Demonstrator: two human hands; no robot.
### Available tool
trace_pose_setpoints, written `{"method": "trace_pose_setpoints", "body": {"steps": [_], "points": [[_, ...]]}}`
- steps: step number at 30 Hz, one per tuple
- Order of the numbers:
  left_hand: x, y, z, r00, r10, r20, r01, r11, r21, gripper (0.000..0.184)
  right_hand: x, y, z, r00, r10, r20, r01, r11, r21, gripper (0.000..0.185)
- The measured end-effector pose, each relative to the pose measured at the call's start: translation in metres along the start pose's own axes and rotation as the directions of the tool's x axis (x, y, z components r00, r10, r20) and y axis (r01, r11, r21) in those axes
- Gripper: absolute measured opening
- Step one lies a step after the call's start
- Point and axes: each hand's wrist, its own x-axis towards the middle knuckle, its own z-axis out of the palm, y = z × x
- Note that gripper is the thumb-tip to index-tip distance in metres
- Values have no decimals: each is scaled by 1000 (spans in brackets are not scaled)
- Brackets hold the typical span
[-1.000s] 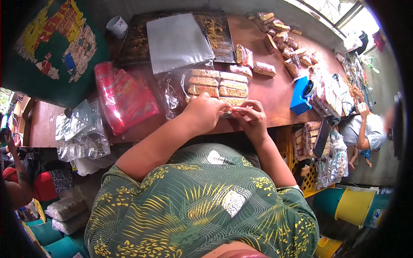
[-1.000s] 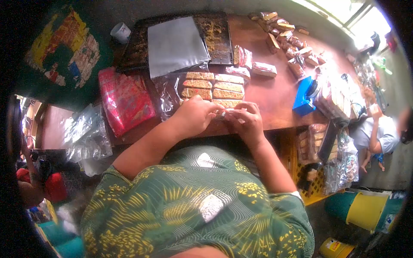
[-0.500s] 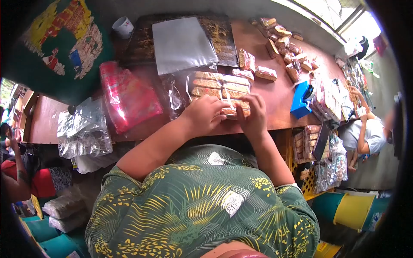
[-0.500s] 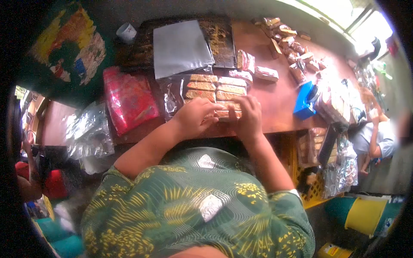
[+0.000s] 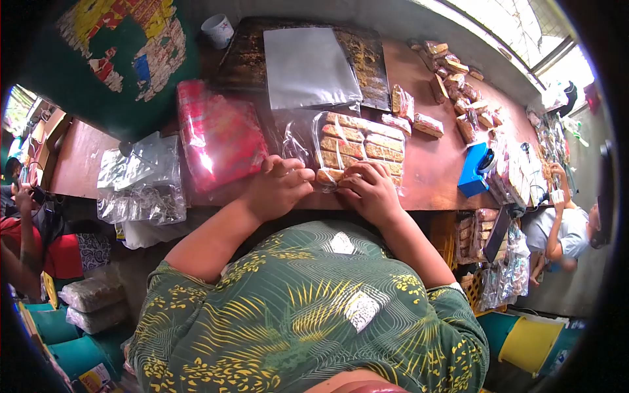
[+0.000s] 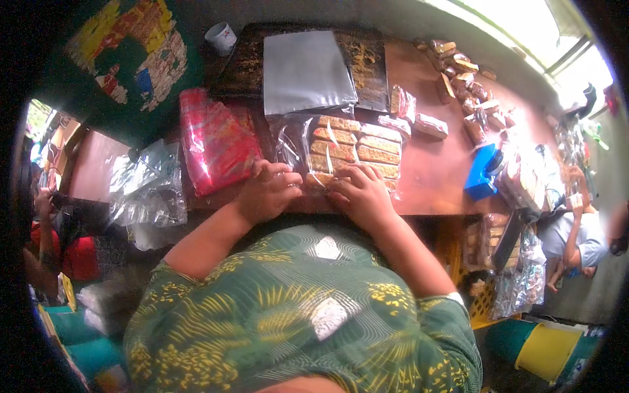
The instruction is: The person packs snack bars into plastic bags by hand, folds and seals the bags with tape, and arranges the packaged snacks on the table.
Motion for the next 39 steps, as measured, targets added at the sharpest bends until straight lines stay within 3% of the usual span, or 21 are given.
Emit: {"method": "trace_pose_setpoints", "body": {"steps": [5,9,12,16,24,29,31,36,39], "points": [[-2,-3,1,974,209,-84,-209,978,17,8,-9,0,-1,993,-66,-99,69,997,25,16],[8,-6,-13,950,312,4,-312,950,-20,7,-11,2,1,984,-115,-137,120,993,24,18],[13,-6,-13,965,261,38,-254,959,-123,11,-15,4,3,987,-119,-111,118,993,-12,17],[10,4,0,999,-22,-49,3,936,-352,12,-16,7,2,980,-172,-99,169,985,-32,16],[5,15,-5,927,-363,91,365,822,-438,8,-10,7,-1,991,-131,10,132,991,-29,17],[5,19,-2,784,-568,251,537,418,-733,9,-3,7,3,995,-65,-69,70,995,74,16],[7,20,-4,733,-608,305,582,327,-745,9,0,6,2,997,-25,-79,31,996,86,15],[9,16,-6,768,-598,232,603,549,-579,10,5,5,-1,997,23,-70,-19,998,62,15],[7,16,-2,765,-618,182,604,589,-537,11,5,4,2,995,47,-83,-42,997,64,15]]}}
